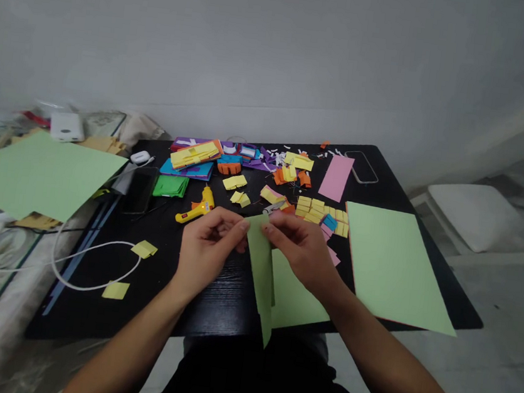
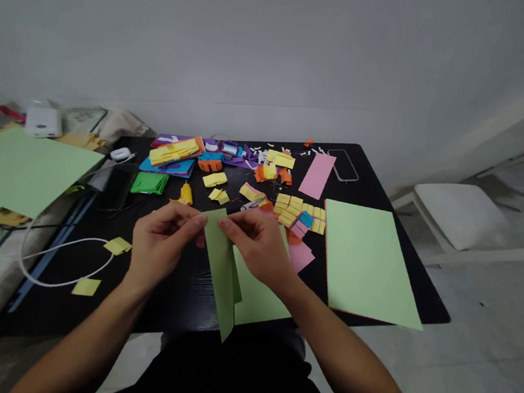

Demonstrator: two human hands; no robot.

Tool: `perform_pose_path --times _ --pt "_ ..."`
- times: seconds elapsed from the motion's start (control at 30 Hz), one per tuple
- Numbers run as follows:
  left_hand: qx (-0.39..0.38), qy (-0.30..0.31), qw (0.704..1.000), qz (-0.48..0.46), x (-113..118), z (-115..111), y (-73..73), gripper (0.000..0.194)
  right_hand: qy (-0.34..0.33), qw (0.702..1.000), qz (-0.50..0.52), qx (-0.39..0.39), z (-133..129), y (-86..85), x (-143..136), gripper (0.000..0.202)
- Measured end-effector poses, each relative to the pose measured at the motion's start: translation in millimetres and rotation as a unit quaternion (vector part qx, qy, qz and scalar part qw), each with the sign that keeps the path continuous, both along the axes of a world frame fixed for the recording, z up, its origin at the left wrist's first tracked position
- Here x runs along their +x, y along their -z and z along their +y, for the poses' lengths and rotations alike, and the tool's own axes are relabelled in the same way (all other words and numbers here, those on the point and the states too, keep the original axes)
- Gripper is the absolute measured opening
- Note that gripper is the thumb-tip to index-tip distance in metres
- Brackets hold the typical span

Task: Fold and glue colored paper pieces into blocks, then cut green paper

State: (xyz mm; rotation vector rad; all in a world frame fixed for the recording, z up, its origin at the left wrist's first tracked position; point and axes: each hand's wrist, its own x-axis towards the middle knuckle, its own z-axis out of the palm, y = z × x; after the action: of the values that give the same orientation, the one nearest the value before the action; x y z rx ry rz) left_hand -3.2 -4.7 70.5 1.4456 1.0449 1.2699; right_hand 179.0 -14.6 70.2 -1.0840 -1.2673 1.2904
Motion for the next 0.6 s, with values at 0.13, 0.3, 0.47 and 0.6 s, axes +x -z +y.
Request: perform_pose_path --times 0.13,0.3,0.47,0.6 --pt "-0.032 0.04 0.999 0.019 -4.2 4.9 -0.7 0.021 -0.01 0.999 -0.044 -0.018 4.0 6.4 5.3 0.035" --pt "-0.06 0.113 0.989 0.069 -12.6 17.4 2.3 0.018 -0.045 0.996 -0.069 -0.022 9.8 12.7 5.6 0.037" --pt "-0.067 0.143 0.98 0.12 -14.5 23.6 11.6 0.021 -0.09 0.992 -0.075 -0.037 8.8 21.2 -3.6 0.037" --pt "-0.092 0.087 0.988 0.085 -25.6 21.9 17.5 0.023 -0.132 0.985 -0.061 -0.092 3.7 29.4 1.6 0.03"
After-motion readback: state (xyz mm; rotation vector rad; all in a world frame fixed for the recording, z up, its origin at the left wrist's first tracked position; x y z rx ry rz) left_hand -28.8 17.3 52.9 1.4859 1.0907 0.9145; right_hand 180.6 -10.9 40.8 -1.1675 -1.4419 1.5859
